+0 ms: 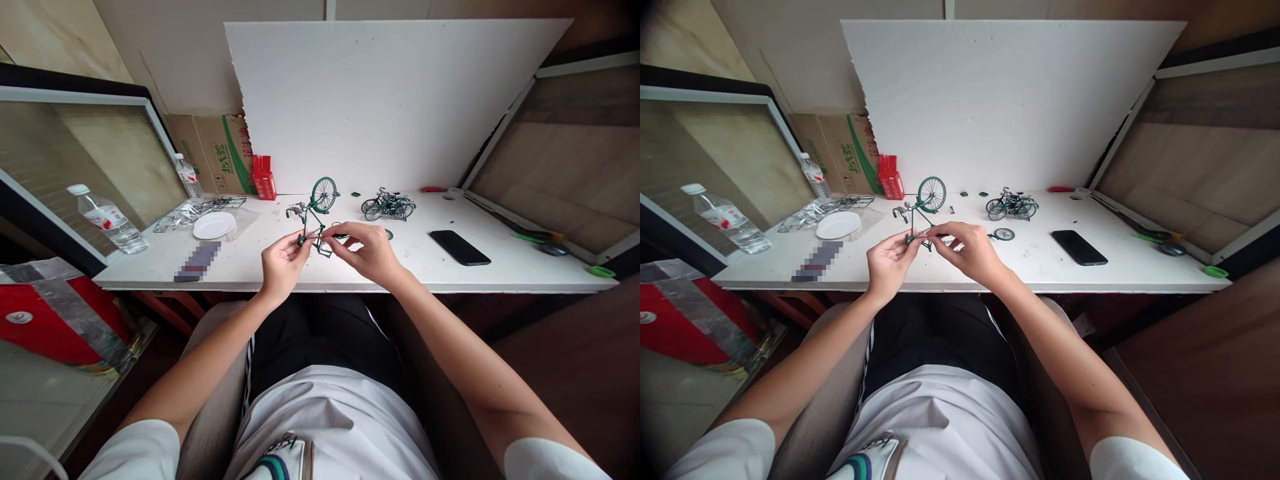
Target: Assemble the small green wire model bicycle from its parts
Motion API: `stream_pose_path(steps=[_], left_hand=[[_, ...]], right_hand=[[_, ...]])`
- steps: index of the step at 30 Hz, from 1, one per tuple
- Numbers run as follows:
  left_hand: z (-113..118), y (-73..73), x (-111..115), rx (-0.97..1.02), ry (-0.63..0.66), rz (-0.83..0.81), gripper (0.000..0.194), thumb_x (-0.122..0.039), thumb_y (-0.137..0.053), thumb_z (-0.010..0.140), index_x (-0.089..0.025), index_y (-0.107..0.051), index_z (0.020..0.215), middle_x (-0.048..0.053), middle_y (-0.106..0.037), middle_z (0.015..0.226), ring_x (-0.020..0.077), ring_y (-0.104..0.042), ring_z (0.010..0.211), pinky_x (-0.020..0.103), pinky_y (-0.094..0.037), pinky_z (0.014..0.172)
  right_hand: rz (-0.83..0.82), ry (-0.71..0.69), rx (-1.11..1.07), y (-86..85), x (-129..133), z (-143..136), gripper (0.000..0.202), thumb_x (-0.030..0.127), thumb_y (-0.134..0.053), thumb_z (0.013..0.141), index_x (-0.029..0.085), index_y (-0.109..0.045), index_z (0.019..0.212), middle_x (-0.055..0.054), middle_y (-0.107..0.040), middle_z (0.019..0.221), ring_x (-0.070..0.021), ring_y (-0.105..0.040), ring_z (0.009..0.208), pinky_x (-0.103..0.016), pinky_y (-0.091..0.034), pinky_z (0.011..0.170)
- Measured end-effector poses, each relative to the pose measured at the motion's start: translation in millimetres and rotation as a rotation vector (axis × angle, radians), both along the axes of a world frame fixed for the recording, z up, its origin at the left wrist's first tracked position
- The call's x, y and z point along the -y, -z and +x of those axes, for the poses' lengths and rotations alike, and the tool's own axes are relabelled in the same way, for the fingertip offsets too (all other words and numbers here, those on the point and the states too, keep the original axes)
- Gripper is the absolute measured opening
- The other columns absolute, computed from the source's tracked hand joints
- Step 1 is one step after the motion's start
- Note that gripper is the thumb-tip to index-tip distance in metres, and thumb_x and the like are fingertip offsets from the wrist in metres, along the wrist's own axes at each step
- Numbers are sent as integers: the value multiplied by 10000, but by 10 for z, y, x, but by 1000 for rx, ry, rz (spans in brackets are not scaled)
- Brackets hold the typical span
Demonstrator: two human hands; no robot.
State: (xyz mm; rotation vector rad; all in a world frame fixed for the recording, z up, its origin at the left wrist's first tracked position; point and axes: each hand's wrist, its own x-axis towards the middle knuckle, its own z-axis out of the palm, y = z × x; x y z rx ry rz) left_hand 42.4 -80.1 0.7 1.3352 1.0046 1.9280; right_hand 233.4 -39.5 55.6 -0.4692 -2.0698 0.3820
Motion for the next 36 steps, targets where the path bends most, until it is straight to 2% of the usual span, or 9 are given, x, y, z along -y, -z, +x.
stream_pose_path(steps=[23, 36], left_hand=[[-4, 28, -14, 13, 23, -8, 444, -419, -897, 811, -160, -797, 1157, 141, -809, 1186, 305, -786, 1117, 456, -599, 1095], [-29, 7, -34, 6, -13, -6, 462, -429, -896, 807, -141, -798, 1154, 133, -811, 1188, 301, -778, 1136, 462, -575, 1140]], right_hand=[[12, 30, 0, 36, -23, -17, 253, 393, -623, 1035, 228, -811, 1078, -51, -828, 1012, -184, -767, 823, -295, -686, 697], [136, 121, 54, 146, -38, -38, 213, 366, -651, 1052, 269, -811, 1154, -11, -848, 1013, -165, -765, 687, -297, -644, 701]])
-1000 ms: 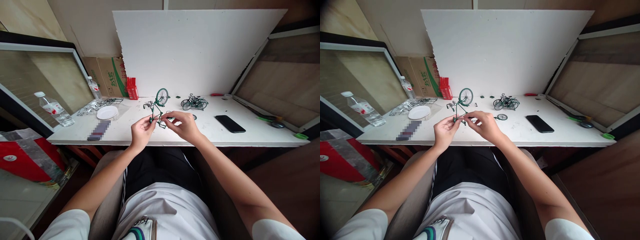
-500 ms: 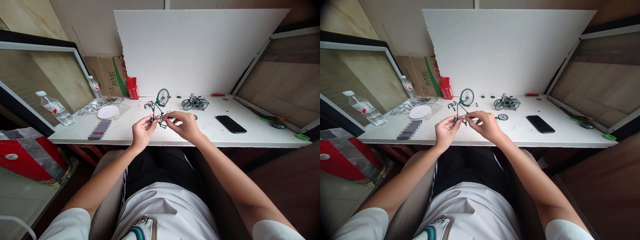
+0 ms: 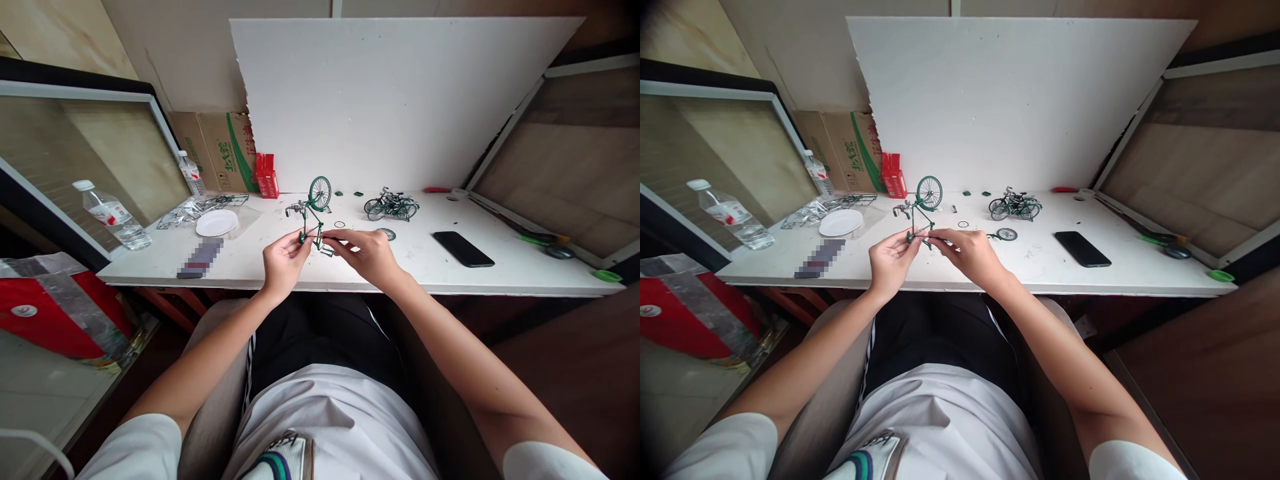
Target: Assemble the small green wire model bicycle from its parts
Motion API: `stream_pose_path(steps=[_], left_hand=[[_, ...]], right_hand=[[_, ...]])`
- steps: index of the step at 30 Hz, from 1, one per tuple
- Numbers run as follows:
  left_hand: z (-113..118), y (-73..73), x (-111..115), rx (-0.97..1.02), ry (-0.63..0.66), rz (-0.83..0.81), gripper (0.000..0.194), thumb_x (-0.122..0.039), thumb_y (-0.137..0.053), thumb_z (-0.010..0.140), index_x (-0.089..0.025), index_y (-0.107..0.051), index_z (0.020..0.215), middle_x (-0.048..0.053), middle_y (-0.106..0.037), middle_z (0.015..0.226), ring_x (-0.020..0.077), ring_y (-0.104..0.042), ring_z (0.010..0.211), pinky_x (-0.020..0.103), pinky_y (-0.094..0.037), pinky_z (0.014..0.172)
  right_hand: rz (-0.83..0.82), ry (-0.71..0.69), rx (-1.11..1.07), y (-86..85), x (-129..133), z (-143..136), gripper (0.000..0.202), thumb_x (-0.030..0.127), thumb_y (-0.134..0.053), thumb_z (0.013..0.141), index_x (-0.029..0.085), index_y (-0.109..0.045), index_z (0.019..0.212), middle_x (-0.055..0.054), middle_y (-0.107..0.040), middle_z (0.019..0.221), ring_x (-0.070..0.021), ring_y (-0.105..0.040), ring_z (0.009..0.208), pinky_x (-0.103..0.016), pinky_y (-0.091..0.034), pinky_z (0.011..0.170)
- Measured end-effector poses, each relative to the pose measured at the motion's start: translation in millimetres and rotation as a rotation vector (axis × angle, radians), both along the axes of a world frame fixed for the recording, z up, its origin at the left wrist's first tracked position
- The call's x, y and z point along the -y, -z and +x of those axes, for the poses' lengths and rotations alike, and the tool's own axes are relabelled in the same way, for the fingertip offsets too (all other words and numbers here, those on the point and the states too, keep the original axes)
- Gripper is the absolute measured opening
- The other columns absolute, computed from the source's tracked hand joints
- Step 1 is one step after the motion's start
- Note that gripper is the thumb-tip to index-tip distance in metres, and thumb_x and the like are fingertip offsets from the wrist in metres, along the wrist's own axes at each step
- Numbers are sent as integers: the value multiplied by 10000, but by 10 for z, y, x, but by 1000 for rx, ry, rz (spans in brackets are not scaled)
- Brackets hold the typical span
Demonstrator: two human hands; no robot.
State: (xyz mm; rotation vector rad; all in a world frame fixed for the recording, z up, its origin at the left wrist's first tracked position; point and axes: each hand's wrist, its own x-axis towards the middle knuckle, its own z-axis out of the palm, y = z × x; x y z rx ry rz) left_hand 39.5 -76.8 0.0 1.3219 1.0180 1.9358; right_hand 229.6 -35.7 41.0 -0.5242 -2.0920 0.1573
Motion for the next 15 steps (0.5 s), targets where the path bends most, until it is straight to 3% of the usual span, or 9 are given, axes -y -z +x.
stream_pose_path(steps=[15], left_hand=[[6, -1, 14, -17, -14, 44, 451, -401, -885, 829, -117, -800, 1169, 149, -814, 1165, 301, -798, 1081, 466, -626, 1069]], right_hand=[[107, 68, -56, 45, -23, -51, 251, 416, -656, 1050, 217, -808, 1033, -29, -834, 857, -148, -712, 575, -271, -555, 587]])
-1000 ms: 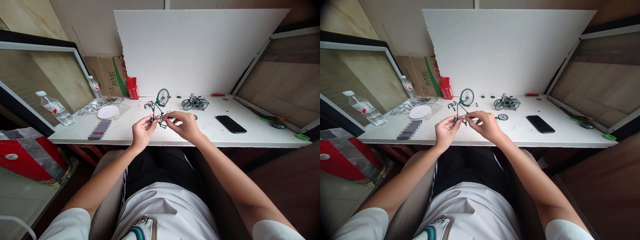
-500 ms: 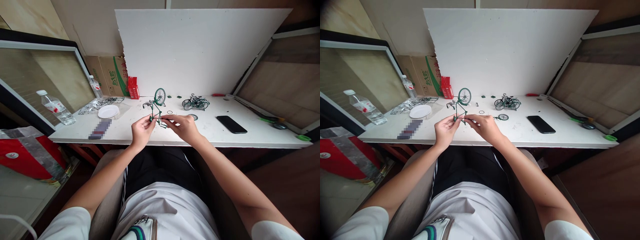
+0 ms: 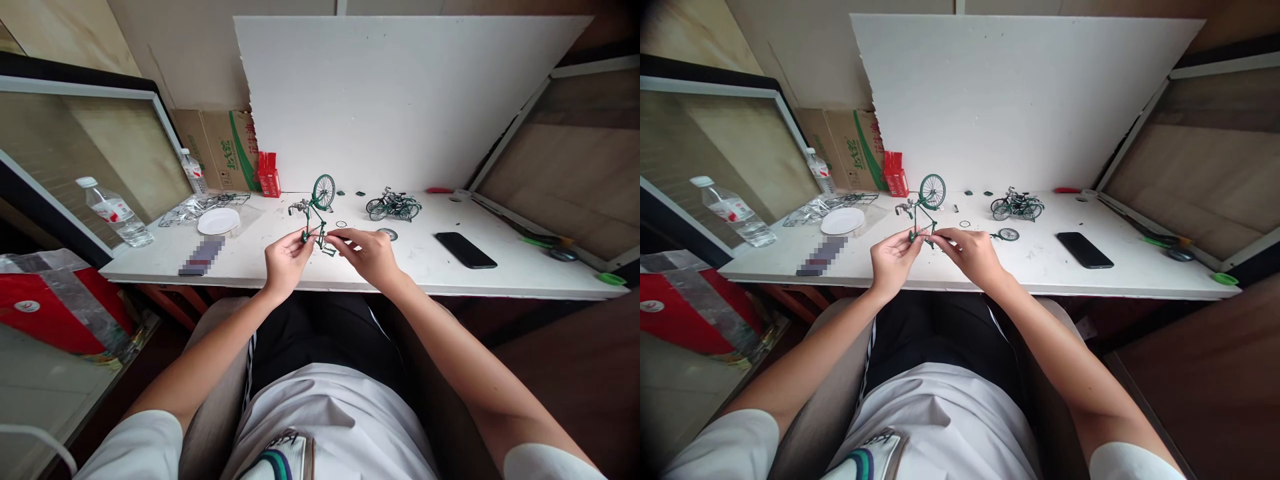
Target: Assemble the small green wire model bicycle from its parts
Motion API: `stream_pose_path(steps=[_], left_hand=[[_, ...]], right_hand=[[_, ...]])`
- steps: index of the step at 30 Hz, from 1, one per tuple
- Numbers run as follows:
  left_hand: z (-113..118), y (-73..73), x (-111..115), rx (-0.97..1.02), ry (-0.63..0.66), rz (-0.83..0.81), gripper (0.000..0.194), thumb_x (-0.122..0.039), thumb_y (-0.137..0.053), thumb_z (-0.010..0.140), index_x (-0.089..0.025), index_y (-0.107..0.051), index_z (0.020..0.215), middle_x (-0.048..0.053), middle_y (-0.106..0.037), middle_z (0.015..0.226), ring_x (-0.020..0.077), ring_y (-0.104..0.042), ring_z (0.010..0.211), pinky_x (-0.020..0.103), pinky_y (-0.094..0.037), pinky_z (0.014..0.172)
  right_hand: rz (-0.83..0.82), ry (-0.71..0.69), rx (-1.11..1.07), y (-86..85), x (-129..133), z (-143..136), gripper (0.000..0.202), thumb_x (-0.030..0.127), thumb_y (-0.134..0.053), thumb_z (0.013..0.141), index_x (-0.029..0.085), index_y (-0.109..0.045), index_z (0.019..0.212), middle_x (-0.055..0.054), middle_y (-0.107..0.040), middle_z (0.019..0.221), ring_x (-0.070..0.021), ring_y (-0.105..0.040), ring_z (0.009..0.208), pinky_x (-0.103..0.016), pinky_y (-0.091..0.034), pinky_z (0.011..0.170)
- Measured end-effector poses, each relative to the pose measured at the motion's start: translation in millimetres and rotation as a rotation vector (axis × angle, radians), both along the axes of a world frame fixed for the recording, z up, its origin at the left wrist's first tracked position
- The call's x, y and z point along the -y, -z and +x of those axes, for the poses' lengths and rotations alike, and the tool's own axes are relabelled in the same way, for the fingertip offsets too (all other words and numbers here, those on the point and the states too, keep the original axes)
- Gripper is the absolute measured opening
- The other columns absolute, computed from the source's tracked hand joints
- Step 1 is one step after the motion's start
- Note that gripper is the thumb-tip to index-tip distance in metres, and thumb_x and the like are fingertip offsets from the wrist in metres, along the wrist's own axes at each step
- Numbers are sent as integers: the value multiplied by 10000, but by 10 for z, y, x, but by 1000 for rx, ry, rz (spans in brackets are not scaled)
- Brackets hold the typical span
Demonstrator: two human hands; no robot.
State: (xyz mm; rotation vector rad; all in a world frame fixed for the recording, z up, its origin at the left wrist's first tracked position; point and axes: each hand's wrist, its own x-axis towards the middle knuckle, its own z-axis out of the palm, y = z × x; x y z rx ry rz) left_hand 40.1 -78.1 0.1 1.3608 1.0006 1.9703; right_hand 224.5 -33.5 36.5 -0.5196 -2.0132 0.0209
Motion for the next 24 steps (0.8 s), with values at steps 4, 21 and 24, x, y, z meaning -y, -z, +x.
stream_pose_path(steps=[4, 21, 24], left_hand=[[-2, 7, -5, 2, 2, 0, 470, -414, -887, 824, -116, -797, 1176, 153, -812, 1170, 304, -798, 1081, 471, -630, 1063], [67, 75, 41, -76, -11, 38, 434, -395, -840, 879, -129, -791, 1219, 136, -806, 1207, 306, -793, 1107, 477, -633, 1077], [48, 70, 27, -54, -3, 52, 442, -388, -835, 886, -128, -781, 1239, 145, -799, 1226, 313, -783, 1137, 485, -626, 1086]], right_hand=[[16, 14, 5, -3, 17, -8, 252, 423, -656, 1049, 223, -807, 1023, -29, -828, 833, -144, -691, 564, -275, -538, 585], [43, 228, 212, 3, 64, -43, 453, 480, -367, 1133, 218, -516, 795, -33, -597, 645, -153, -502, 549, -314, -253, 553], [-22, 168, 213, 4, 77, -42, 312, 509, -482, 1075, 210, -531, 999, -37, -663, 761, -174, -582, 617, -295, -313, 570]])
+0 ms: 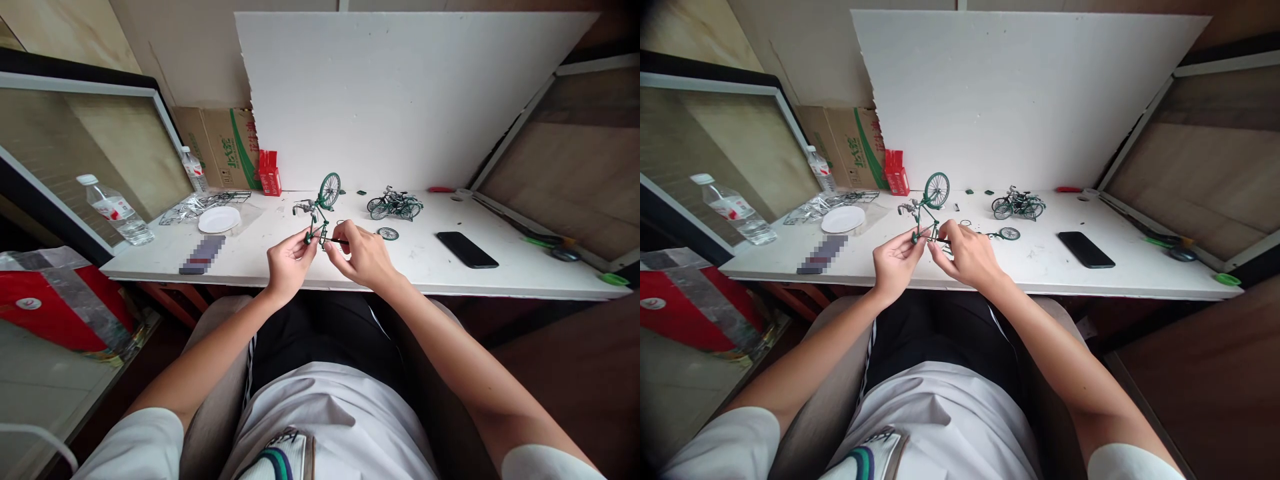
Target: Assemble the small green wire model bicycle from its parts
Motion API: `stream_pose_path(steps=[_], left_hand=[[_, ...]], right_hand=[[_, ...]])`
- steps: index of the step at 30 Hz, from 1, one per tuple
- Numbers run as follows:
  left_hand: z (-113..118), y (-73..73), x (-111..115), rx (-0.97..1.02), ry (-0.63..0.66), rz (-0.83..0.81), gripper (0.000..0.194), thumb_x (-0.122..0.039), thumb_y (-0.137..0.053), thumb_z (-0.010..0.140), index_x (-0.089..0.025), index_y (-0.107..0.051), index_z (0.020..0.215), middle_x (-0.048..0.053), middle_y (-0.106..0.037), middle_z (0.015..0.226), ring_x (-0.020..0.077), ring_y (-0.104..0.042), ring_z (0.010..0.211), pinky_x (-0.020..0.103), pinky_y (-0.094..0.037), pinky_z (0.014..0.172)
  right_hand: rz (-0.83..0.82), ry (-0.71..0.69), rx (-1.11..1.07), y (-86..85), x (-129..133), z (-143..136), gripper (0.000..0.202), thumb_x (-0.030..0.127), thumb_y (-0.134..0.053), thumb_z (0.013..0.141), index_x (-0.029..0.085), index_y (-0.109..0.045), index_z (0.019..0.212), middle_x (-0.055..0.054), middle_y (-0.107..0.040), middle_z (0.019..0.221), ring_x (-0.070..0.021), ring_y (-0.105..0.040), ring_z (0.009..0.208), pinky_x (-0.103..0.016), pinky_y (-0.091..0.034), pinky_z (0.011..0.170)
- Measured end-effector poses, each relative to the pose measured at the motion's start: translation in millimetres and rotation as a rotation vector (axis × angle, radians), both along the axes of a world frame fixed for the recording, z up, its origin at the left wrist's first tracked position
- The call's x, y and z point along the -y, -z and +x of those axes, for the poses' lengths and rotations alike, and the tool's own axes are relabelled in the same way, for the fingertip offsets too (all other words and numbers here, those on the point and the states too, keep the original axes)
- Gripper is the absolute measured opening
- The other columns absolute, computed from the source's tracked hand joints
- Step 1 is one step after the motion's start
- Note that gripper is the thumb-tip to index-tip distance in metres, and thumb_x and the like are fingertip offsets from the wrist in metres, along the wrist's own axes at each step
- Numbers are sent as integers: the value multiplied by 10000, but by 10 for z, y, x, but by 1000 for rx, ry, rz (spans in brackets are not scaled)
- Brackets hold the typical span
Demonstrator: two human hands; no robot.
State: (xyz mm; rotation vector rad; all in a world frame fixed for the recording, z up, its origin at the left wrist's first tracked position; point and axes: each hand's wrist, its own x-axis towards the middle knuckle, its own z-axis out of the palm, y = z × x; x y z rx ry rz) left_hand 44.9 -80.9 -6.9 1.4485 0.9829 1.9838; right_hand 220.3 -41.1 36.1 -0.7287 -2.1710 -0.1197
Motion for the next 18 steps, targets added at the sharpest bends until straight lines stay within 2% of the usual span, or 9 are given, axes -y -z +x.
stream_pose_path(steps=[3, 6, 14, 18], left_hand=[[-17, 4, -14, -5, -7, 5, 455, -391, -832, 890, -125, -773, 1254, 155, -792, 1241, 318, -778, 1150, 492, -622, 1090], [-25, 17, -21, -23, -18, 7, 467, -393, -831, 891, -123, -768, 1266, 161, -788, 1249, 320, -775, 1156, 493, -620, 1092], [-5, 30, -15, -22, -9, -6, 451, -397, -835, 886, -127, -778, 1244, 150, -797, 1227, 315, -785, 1126, 481, -633, 1070], [-7, 24, -14, -30, -14, 4, 441, -392, -829, 891, -135, -776, 1245, 146, -795, 1236, 309, -784, 1134, 472, -635, 1069]], right_hand=[[-58, -70, -9, 12, -16, 13, 199, 414, -509, 1060, 217, -488, 1052, -42, -692, 855, -171, -606, 637, -292, -353, 577], [-76, -99, 3, 5, -37, 33, 159, 375, -492, 1082, 228, -465, 1026, -35, -685, 862, -167, -596, 644, -290, -350, 569], [26, 21, 79, -10, -59, 3, 407, 481, -353, 1139, 238, -443, 824, -27, -578, 695, -163, -470, 580, -309, -250, 560], [-13, 34, 70, 2, -32, -13, 408, 481, -333, 1139, 234, -469, 844, -31, -587, 685, -171, -491, 578, -315, -249, 569]])
